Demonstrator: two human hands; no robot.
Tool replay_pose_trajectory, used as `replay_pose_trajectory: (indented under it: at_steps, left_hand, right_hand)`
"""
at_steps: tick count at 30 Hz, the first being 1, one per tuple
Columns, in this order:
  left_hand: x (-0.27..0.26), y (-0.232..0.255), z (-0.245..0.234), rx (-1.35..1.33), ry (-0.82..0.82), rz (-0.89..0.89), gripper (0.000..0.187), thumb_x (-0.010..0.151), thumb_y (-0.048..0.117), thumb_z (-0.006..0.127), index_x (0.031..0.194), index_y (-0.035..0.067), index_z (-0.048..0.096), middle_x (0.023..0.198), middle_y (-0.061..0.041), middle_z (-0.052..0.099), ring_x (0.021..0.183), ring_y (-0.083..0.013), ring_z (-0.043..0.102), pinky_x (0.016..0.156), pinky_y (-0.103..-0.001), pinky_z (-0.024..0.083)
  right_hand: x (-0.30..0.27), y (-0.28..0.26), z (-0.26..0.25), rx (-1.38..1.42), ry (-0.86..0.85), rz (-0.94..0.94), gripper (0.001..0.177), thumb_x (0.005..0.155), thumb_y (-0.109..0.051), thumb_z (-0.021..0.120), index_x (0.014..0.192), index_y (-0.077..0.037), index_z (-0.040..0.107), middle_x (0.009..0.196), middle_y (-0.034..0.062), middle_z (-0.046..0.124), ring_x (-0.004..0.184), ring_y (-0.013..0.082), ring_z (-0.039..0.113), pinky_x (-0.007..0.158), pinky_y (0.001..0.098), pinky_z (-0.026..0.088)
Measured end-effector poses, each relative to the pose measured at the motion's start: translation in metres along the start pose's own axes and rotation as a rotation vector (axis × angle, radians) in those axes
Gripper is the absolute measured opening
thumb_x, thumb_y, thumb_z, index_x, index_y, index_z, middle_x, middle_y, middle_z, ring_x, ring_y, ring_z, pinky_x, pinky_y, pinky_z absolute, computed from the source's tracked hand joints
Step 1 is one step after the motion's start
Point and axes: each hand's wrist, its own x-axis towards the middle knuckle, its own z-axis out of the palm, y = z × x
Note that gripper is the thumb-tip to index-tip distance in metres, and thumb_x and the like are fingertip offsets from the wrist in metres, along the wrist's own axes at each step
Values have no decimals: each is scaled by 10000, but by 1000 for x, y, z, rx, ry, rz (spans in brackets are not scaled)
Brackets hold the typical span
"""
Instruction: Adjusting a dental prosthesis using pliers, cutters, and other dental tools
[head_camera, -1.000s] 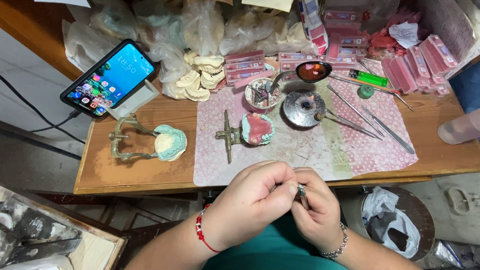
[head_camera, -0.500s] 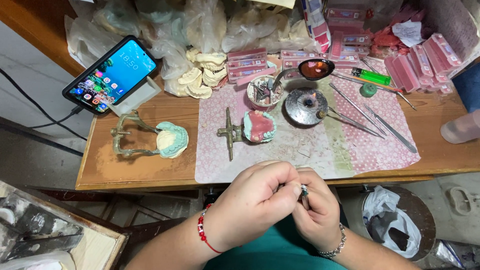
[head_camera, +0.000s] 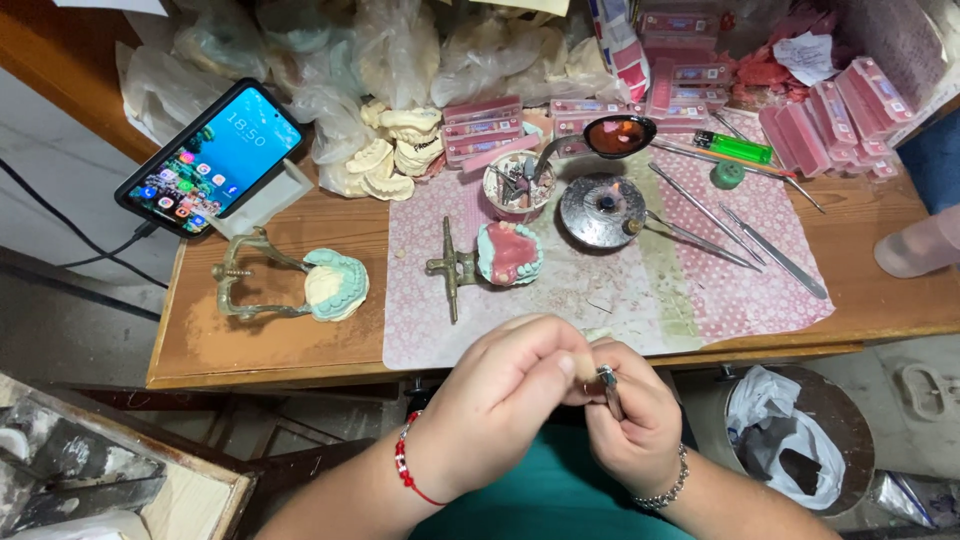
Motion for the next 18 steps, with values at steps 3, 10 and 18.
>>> replay_pose_trajectory:
  at_steps: [3, 10, 18]
  left_hand:
    - [-3, -5, 3, 128, 82, 101, 214, 931, 132, 452, 998, 92, 651, 947, -41, 681, 922, -211, 660, 851, -338, 526]
    - [-6, 0, 21, 275, 280, 271, 204, 768, 114, 693, 970, 115, 664, 866, 4, 646, 666, -133, 555, 679, -272, 523]
    - [-3, -7, 22, 295, 315, 304, 31, 921, 118, 674, 921, 98, 651, 847, -20, 646, 633, -143, 551, 635, -289, 496]
  right_hand:
    - [-3, 4, -2, -2, 20, 5, 232, 913, 59, 450, 831, -19, 653, 883, 66, 598, 770, 213, 608, 729, 318, 518]
    - [-12, 16, -10, -97, 19, -9, 373, 1018, -372, 551, 953, -44, 718, 966, 79, 644, 863, 215, 646, 794, 320, 542]
    - [-6, 14, -5, -194, 84, -67, 212, 952, 12, 565, 740, 15, 570, 835, 123, 581, 730, 247, 588, 679, 334, 491]
